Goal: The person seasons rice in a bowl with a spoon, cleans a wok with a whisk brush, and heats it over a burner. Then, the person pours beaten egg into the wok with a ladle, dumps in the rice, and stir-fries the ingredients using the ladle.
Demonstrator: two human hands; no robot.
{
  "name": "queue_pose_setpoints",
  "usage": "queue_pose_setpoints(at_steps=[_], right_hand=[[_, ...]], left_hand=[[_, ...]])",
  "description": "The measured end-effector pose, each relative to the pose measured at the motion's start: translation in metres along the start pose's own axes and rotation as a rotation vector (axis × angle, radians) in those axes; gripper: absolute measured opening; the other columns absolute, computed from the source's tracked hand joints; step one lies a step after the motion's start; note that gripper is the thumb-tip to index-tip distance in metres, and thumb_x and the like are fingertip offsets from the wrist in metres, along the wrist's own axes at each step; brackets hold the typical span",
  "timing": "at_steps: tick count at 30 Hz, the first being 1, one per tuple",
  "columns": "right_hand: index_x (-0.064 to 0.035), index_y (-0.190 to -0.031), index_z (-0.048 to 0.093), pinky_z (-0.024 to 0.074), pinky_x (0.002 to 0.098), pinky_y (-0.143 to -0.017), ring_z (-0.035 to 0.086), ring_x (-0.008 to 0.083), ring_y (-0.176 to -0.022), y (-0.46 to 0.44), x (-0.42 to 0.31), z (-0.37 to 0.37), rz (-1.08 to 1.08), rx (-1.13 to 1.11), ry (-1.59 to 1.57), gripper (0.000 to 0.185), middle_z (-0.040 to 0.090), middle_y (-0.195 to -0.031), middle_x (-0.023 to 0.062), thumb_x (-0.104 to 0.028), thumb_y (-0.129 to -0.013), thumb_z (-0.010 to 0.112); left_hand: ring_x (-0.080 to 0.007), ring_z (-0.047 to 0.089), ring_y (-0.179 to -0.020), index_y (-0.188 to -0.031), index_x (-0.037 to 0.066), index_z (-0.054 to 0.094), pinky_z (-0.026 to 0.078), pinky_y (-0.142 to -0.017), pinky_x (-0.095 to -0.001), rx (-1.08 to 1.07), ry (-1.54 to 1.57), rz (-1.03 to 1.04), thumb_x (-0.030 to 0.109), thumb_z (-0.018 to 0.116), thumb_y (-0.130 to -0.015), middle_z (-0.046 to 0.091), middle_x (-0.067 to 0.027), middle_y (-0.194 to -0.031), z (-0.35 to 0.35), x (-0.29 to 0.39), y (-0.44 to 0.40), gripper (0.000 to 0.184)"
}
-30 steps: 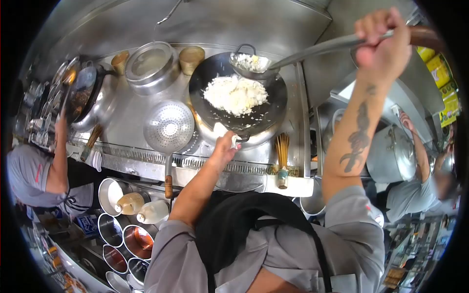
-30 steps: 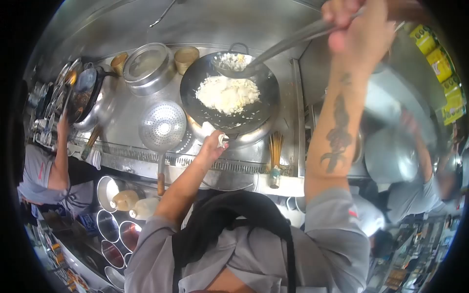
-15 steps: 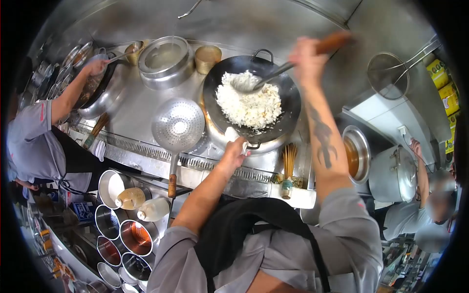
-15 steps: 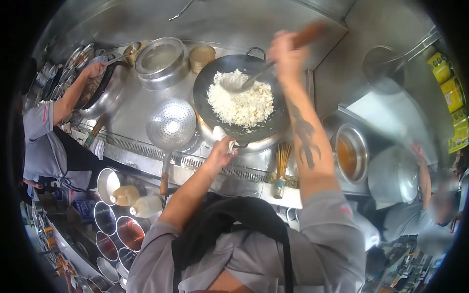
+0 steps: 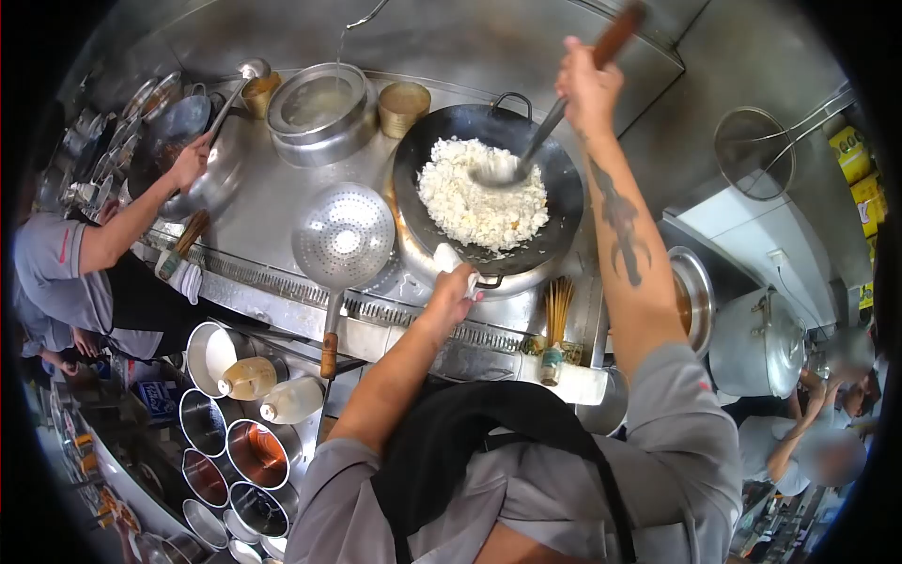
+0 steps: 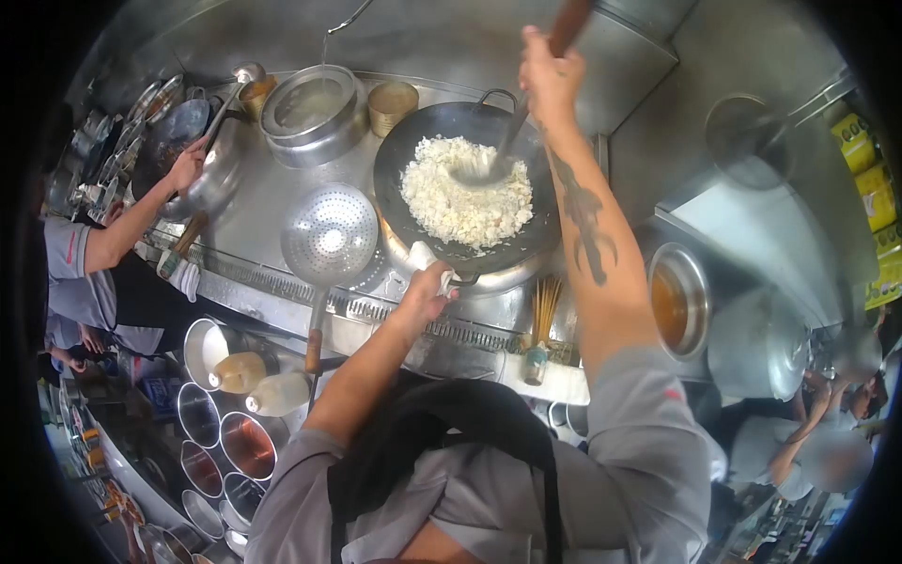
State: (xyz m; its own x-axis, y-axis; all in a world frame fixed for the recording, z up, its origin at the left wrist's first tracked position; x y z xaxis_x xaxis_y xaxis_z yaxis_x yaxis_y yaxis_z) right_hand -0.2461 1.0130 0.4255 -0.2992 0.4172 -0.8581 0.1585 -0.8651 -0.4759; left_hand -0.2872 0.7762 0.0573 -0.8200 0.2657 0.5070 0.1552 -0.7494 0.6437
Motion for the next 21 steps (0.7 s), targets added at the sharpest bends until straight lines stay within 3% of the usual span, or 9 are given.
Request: queue_pose_setpoints(at_steps=[3, 4, 5, 9, 10, 13, 14, 18, 21], right_hand=[[-0.0027, -0.076, 0.054, 0.0356, 0.0275, -0.036, 0.044, 0.0108, -0.039, 0.035, 0.015, -0.003, -0.157, -0.045, -0.191, 0.017, 0.049, -0.054, 0.0013, -0.014, -0.086, 0.062], [-0.0033, -0.076, 0.054, 0.0359, 0.0276, -0.036, 0.043, 0.0107, -0.039, 0.038, 0.065, -0.001, 0.054, -0.039, -0.033, 0.015, 0.049, -0.055, 0.0015, -0.012, -0.087, 0.061], [-0.0043, -0.075, 0.053, 0.0352, 0.0271, -0.036, 0.042, 0.0104, -0.039, 0.028, 0.064, 0.009, 0.171, -0.102, -0.012, 0.016, 0.049, -0.055, 0.0007, -0.013, -0.086, 0.062], [-0.0082, -0.071, 0.049, 0.0308, 0.0262, -0.037, 0.039, 0.0060, -0.040, 0.009, 0.002, 0.012, 0.046, 0.014, -0.030, 0.024, 0.047, -0.056, 0.0002, -0.015, -0.085, 0.067], [-0.0072, -0.072, 0.050, 0.0307, 0.0260, -0.037, 0.038, 0.0065, -0.039, 0.014, -0.006, 0.008, -0.020, -0.026, -0.185, 0.022, 0.047, -0.056, 0.0001, -0.014, -0.086, 0.066], [-0.0068, -0.072, 0.049, 0.0307, 0.0255, -0.037, 0.037, 0.0062, -0.040, 0.032, 0.073, 0.016, 0.141, -0.068, -0.045, 0.023, 0.046, -0.056, -0.0006, -0.014, -0.086, 0.066], [-0.0055, -0.074, 0.050, 0.0318, 0.0260, -0.037, 0.038, 0.0072, -0.040, 0.021, 0.069, 0.025, 0.187, -0.146, -0.041, 0.021, 0.046, -0.055, -0.0001, -0.013, -0.086, 0.065], [-0.0059, -0.073, 0.050, 0.0328, 0.0276, -0.037, 0.039, 0.0091, -0.038, 0.004, 0.017, 0.029, 0.012, -0.041, 0.005, 0.020, 0.046, -0.055, 0.0008, -0.013, -0.087, 0.062], [-0.0061, -0.071, 0.053, 0.0327, 0.0266, -0.037, 0.042, 0.0087, -0.039, 0.022, 0.064, 0.025, 0.030, -0.048, -0.070, 0.022, 0.046, -0.053, -0.0007, -0.017, -0.085, 0.066]], left_hand=[[-0.0202, 0.057, -0.066, -0.095, 0.003, 0.054, 0.045, -0.046, -0.0317, 0.005, 0.005, -0.015, 0.014, 0.055, -0.085, 0.058, -0.0102, -0.082, -0.003, -0.003, 0.004, 0.015], [-0.0202, 0.057, -0.066, -0.095, 0.003, 0.054, 0.045, -0.046, -0.0318, 0.007, -0.003, -0.018, 0.014, 0.055, -0.085, 0.058, -0.0102, -0.082, -0.003, -0.003, 0.005, 0.015], [-0.0202, 0.057, -0.066, -0.095, 0.003, 0.054, 0.046, -0.046, -0.0318, 0.004, -0.012, -0.014, 0.014, 0.055, -0.085, 0.058, -0.0102, -0.082, 0.000, 0.001, 0.003, 0.015], [-0.0201, 0.057, -0.067, -0.095, 0.003, 0.054, 0.046, -0.046, -0.0320, -0.006, -0.008, -0.014, 0.014, 0.055, -0.085, 0.058, -0.0101, -0.082, 0.001, 0.001, 0.002, 0.015], [-0.0201, 0.057, -0.067, -0.095, 0.003, 0.054, 0.046, -0.046, -0.0320, -0.001, -0.005, -0.015, 0.014, 0.055, -0.085, 0.058, -0.0101, -0.082, 0.001, 0.001, 0.004, 0.015], [-0.0198, 0.057, -0.068, -0.095, 0.004, 0.055, 0.045, -0.046, -0.0319, -0.004, -0.022, -0.030, 0.014, 0.056, -0.085, 0.058, -0.0099, -0.083, -0.002, -0.004, 0.006, 0.014], [-0.0197, 0.057, -0.069, -0.094, 0.004, 0.055, 0.045, -0.046, -0.0318, -0.018, -0.035, -0.025, 0.014, 0.056, -0.085, 0.058, -0.0097, -0.083, 0.001, 0.001, 0.004, 0.014], [-0.0193, 0.057, -0.071, -0.094, 0.005, 0.056, 0.046, -0.049, -0.0323, 0.004, -0.035, -0.017, 0.015, 0.057, -0.085, 0.059, -0.0085, -0.084, -0.001, 0.000, 0.003, 0.014], [-0.0192, 0.057, -0.072, -0.094, 0.005, 0.056, 0.046, -0.051, -0.0324, -0.005, -0.052, 0.011, 0.016, 0.058, -0.084, 0.058, -0.0078, -0.085, -0.003, 0.001, 0.003, 0.015]])
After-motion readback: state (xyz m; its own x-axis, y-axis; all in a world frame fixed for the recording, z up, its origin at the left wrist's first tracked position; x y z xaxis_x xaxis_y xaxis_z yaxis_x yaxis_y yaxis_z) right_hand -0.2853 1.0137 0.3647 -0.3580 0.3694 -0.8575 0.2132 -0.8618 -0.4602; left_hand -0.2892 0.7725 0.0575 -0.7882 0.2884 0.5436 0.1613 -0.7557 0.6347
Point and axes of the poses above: each hand's wrist, its own y-axis away from the middle knuckle, its own z-axis out of the palm, x = y × z, the point moved 8 cm from there along -y, towards the middle knuckle
